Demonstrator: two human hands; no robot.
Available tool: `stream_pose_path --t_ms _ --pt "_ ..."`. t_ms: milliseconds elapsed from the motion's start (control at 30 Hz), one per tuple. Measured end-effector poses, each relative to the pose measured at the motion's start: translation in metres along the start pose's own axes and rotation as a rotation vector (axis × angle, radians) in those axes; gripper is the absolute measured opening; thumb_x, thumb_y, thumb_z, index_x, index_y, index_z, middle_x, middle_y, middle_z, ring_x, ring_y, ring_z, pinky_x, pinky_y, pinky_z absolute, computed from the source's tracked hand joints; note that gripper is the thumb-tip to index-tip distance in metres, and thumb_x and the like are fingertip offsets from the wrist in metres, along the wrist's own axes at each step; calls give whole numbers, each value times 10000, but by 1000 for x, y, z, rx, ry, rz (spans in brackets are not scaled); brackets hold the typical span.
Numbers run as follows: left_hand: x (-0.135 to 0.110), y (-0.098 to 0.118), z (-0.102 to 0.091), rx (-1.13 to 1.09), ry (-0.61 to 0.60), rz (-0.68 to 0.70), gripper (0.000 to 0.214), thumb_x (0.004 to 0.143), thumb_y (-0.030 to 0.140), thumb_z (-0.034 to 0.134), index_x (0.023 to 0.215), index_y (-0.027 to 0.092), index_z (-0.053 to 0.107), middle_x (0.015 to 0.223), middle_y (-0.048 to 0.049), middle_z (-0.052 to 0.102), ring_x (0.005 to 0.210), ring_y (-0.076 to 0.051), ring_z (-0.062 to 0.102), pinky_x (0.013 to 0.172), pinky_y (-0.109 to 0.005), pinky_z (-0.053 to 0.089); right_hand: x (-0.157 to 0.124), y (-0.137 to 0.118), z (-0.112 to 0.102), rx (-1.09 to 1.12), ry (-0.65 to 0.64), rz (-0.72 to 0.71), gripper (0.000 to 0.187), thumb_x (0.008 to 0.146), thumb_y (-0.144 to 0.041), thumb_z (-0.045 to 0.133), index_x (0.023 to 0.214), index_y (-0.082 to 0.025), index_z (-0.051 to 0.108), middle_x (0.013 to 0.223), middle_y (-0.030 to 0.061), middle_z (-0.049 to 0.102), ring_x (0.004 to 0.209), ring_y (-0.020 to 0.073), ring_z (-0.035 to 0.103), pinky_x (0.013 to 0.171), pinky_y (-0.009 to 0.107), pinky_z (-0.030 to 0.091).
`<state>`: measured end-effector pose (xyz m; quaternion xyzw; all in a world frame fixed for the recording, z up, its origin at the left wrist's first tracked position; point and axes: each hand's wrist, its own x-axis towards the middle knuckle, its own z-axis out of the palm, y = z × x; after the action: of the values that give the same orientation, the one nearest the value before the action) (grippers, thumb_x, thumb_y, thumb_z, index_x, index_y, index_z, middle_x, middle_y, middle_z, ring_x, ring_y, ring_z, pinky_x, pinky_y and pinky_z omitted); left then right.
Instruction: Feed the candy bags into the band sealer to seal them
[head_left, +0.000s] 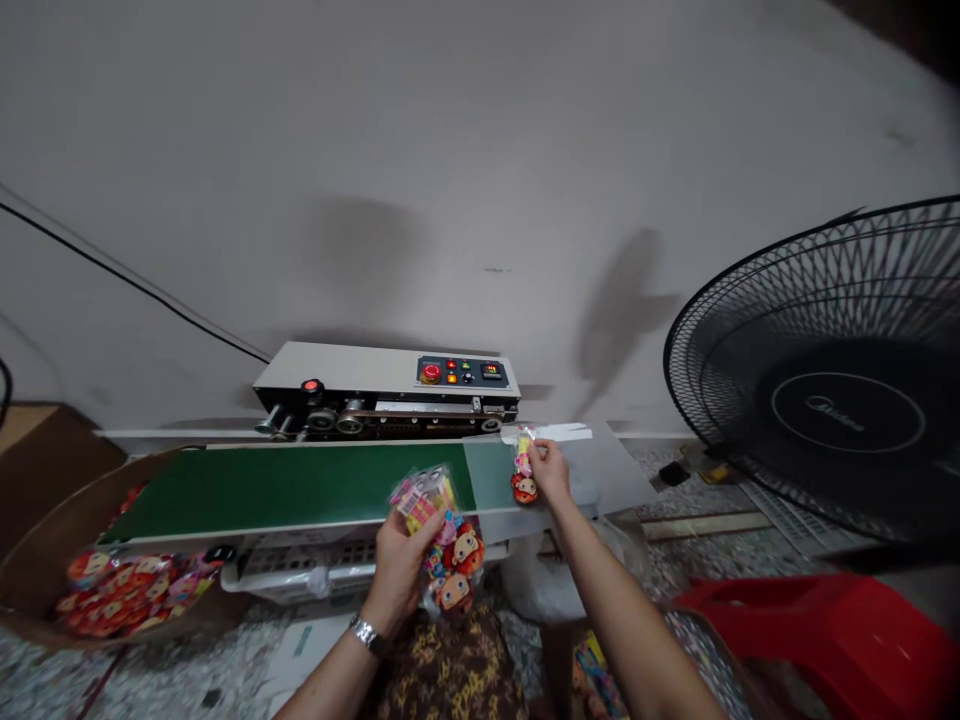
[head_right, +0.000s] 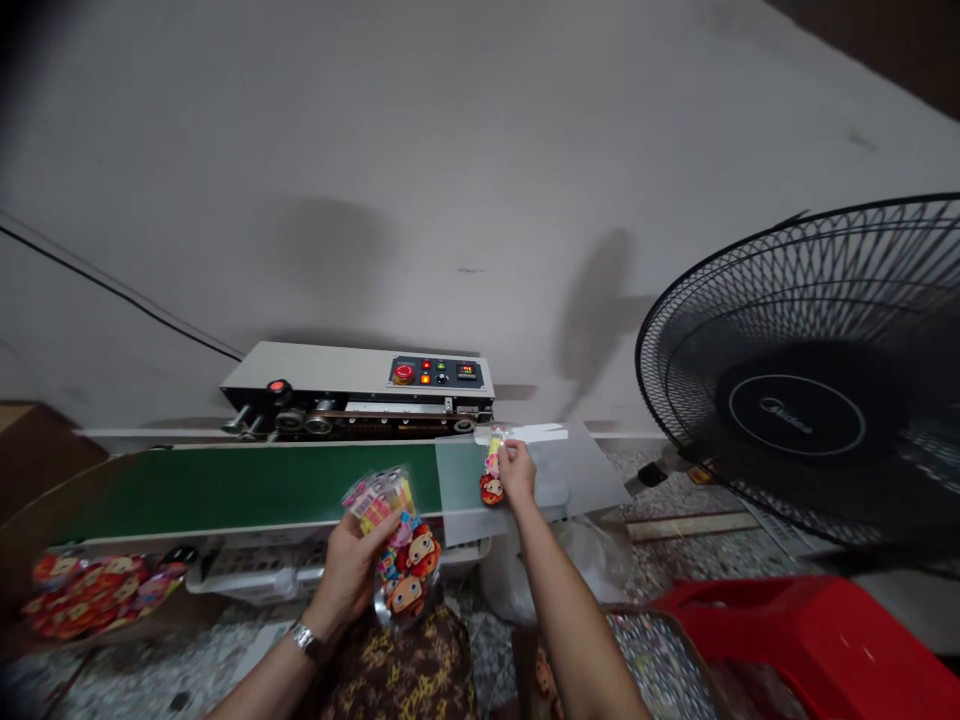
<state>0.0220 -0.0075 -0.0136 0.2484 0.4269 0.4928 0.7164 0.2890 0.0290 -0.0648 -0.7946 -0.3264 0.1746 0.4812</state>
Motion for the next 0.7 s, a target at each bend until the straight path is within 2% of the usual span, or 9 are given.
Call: stream_pose_path --t_ms 200,300,367,433,467,567,600,633,700 --pt "1 2 -2 14 -15 -10 467 547 226 785 965 146 592 934 -89 693 747 -201 664 750 -339 507 11 -1 23 -122 -69 -64 235 710 -377 546 824 -178 597 497 -44 544 451 116 487 466 202 307" --pt "1 3 -1 10 -21 -9 459 548 215 786 959 145 593 939 -89 693 753 -202 663 748 -335 509 8 -17 30 -258 -152 -121 189 721 -324 565 836 -181 610 528 -25 555 499 130 501 507 218 329" --pt "0 4 1 -6 -37 -11 472 556 208 783 980 148 585 953 -94 689 776 -208 661 763 -344 505 0 -33 30 -363 -150 -200 244 719 -303 587 929 -181 611 669 26 600 603 151 536 560 235 359" --pt "0 6 2 -28 -59 -8 482 565 203 778 1001 149 579 971 -101 683 801 -211 657 784 -353 498 -16 -50 26 -382 -132 -321 327 732 -316 589 1032 -186 586 860 77 604 719 169 550 627 255 388" --pt "0 7 3 -39 -67 -8 483 572 205 775 1009 148 577 977 -103 681 807 -211 654 792 -358 495 -27 -59 23 -333 -163 -385 336 755 -334 568 1057 -188 574 915 85 591 743 168 549 652 260 400" --pt "4 11 7 -68 -72 -19 483 586 224 768 1022 144 577 967 -105 680 802 -212 652 796 -369 491 -70 -81 12 -83 -437 -513 302 821 -379 484 1040 -188 566 880 54 585 703 143 546 657 249 429" --pt "6 12 8 -79 -69 -24 484 587 233 768 1023 143 578 959 -103 681 799 -213 651 791 -368 492 -84 -86 8 -43 -522 -547 312 811 -394 505 1042 -193 565 873 46 583 708 143 547 658 247 435" --pt "7 13 9 -90 -66 -25 478 588 242 767 1017 142 581 951 -100 681 798 -214 650 784 -362 493 -97 -90 6 -34 -577 -583 339 784 -406 547 1054 -201 564 885 44 580 741 151 550 675 250 439" --pt "8 14 12 -112 -77 -25 448 609 261 753 1008 146 585 951 -93 679 809 -212 647 779 -345 492 -116 -96 3 -79 -596 -639 426 724 -409 624 1098 -216 554 942 55 567 831 179 546 730 270 438"
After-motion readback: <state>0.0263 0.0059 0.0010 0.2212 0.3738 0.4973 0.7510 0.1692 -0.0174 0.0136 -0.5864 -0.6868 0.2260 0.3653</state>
